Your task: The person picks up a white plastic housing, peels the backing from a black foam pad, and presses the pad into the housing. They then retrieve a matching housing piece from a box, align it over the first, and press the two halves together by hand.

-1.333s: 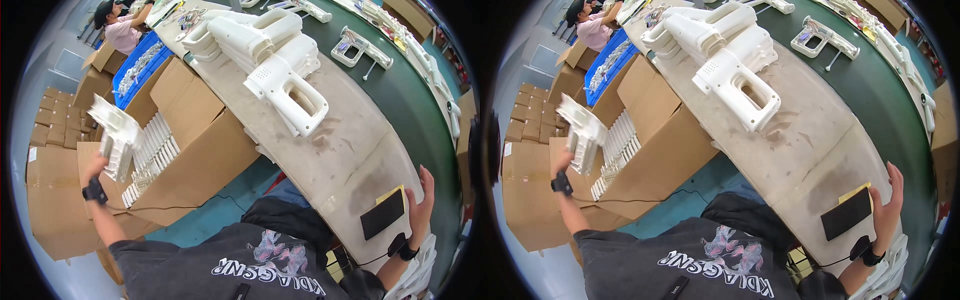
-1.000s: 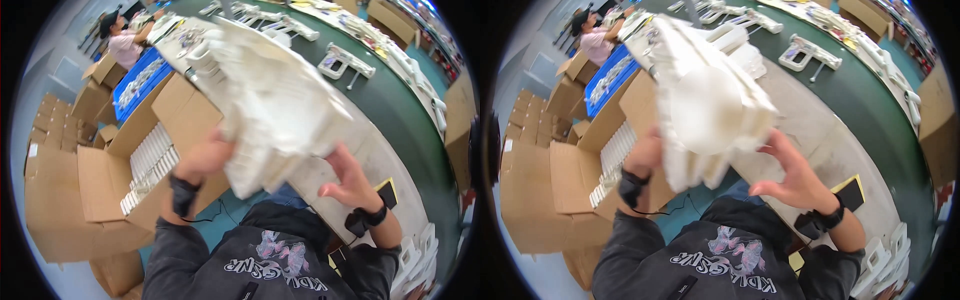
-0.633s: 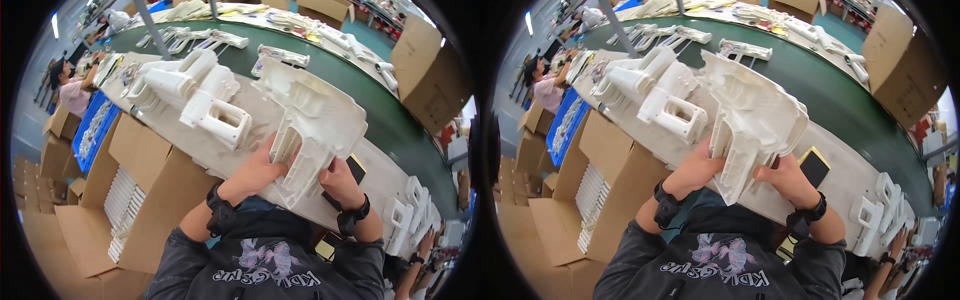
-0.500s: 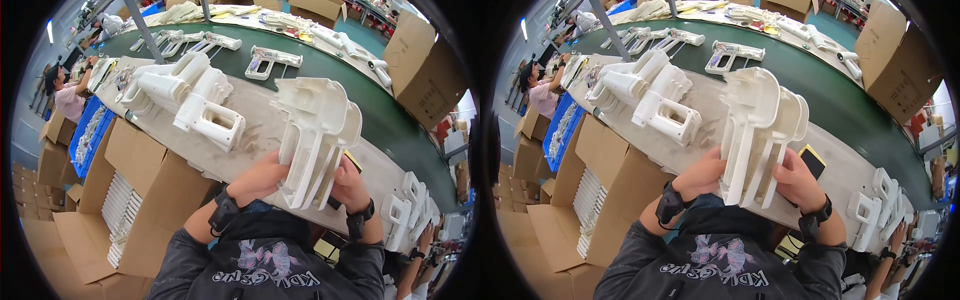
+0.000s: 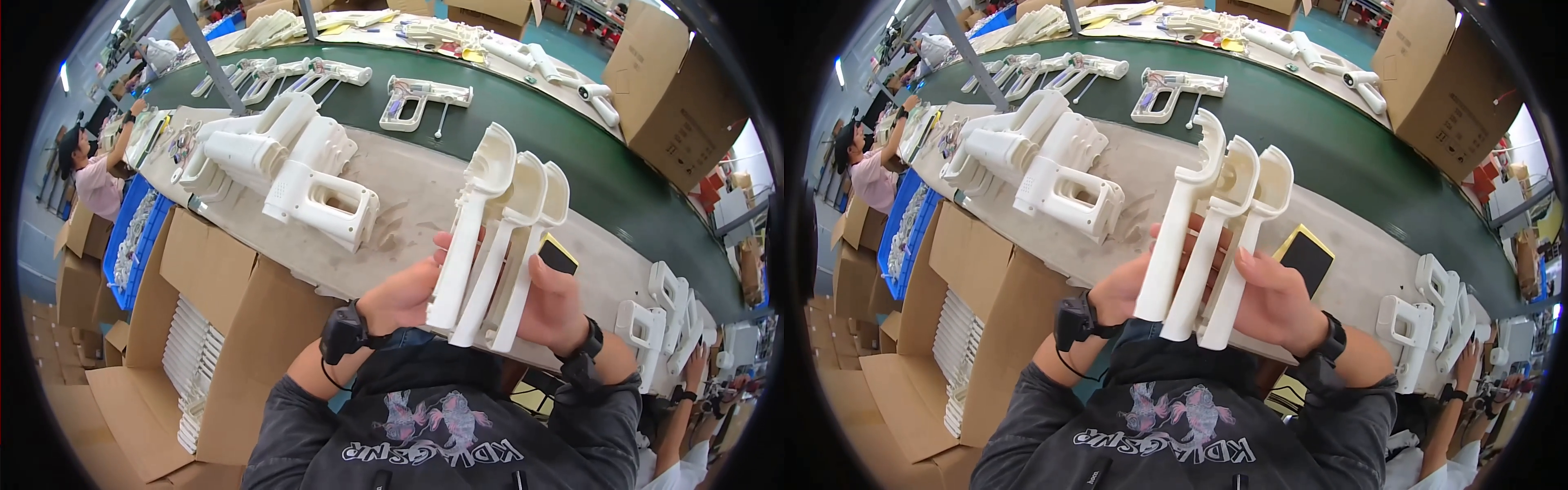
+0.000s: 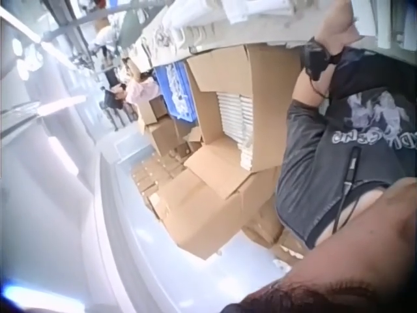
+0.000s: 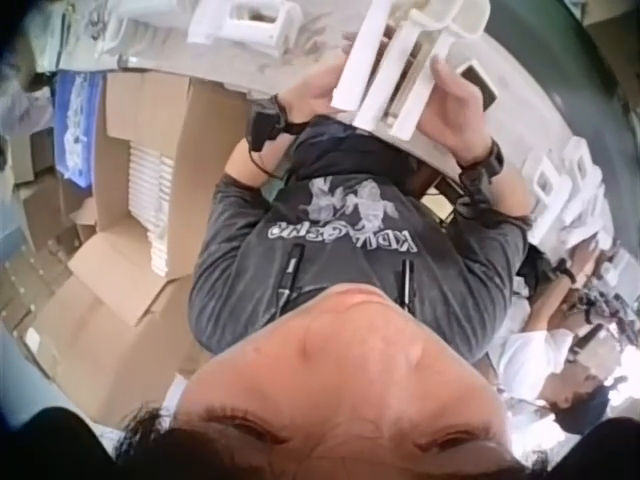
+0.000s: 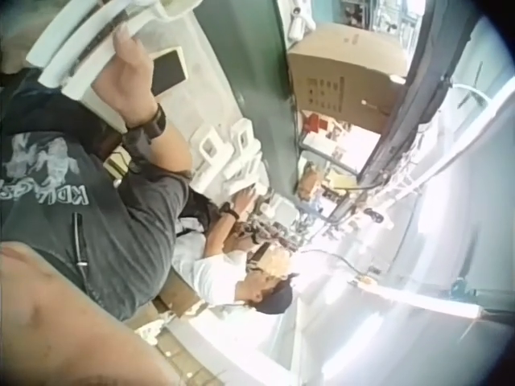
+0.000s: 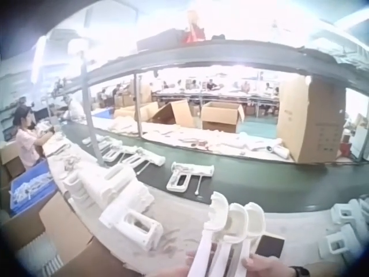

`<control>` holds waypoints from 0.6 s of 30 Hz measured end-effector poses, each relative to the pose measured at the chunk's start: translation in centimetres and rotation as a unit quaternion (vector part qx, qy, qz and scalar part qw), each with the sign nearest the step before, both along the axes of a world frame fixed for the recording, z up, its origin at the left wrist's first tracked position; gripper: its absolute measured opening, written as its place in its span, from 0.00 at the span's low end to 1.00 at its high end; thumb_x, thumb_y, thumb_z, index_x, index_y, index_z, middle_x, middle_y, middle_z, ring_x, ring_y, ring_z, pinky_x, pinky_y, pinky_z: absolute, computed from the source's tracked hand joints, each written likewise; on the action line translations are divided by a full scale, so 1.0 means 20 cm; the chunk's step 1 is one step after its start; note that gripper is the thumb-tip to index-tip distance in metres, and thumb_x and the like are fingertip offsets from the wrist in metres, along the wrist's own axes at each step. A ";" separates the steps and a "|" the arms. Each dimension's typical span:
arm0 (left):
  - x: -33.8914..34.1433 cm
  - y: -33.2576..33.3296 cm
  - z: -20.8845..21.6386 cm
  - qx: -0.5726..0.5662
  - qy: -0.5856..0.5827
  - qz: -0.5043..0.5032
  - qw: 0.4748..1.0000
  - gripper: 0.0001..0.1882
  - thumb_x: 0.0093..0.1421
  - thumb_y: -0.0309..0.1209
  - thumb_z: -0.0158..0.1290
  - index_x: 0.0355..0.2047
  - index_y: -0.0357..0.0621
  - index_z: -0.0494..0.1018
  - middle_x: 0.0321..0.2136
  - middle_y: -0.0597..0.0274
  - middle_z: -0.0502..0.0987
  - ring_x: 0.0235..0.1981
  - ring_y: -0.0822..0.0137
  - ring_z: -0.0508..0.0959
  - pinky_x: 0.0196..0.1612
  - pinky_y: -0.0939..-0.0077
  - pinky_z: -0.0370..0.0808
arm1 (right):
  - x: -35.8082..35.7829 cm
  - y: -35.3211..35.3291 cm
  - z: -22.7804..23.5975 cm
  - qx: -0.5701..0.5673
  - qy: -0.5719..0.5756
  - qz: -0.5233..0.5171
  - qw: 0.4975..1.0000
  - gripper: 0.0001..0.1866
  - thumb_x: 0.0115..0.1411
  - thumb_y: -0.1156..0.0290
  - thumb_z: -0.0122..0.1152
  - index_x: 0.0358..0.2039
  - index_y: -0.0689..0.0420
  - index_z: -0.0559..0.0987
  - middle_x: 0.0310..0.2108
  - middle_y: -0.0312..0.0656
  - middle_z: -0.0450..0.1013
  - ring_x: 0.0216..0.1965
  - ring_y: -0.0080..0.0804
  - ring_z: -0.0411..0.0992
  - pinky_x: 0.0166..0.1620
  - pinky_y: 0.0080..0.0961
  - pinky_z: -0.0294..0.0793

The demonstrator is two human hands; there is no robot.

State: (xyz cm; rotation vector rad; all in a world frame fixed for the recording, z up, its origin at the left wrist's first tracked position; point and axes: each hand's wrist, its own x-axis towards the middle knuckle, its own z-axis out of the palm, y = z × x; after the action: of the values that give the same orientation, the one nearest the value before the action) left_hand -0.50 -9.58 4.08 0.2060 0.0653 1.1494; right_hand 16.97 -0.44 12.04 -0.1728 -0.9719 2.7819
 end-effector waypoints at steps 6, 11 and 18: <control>0.01 0.00 -0.16 -0.023 0.044 0.040 0.998 0.17 0.73 0.26 0.45 0.61 0.45 0.66 0.56 0.54 0.73 0.54 0.61 0.78 0.57 0.65 0.78 | -0.05 0.00 -0.09 -0.024 -0.013 0.003 1.000 0.42 0.62 0.67 0.65 0.72 0.58 0.54 0.65 0.51 0.63 0.67 0.46 0.62 0.69 0.47 0.63; 0.03 0.01 -0.27 -0.032 0.066 0.064 0.995 0.20 0.71 0.26 0.48 0.62 0.46 0.64 0.57 0.59 0.72 0.57 0.65 0.74 0.61 0.65 0.73 | -0.07 0.07 -0.12 -0.017 -0.055 0.013 0.998 0.36 0.59 0.80 0.60 0.68 0.60 0.61 0.57 0.46 0.71 0.61 0.42 0.70 0.63 0.44 0.72; 0.03 -0.01 -0.30 0.021 0.067 0.138 0.988 0.34 0.62 0.20 0.56 0.67 0.52 0.58 0.43 0.78 0.70 0.46 0.79 0.74 0.54 0.79 0.74 | -0.12 0.07 -0.08 0.025 -0.052 0.039 0.998 0.37 0.56 0.79 0.61 0.66 0.62 0.63 0.54 0.46 0.73 0.56 0.42 0.72 0.59 0.41 0.74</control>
State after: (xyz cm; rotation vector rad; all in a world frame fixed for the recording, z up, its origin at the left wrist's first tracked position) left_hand 0.07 -9.73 -2.00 0.3187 0.1948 1.4129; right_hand 14.49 1.05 10.52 -0.2808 -1.0938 2.8406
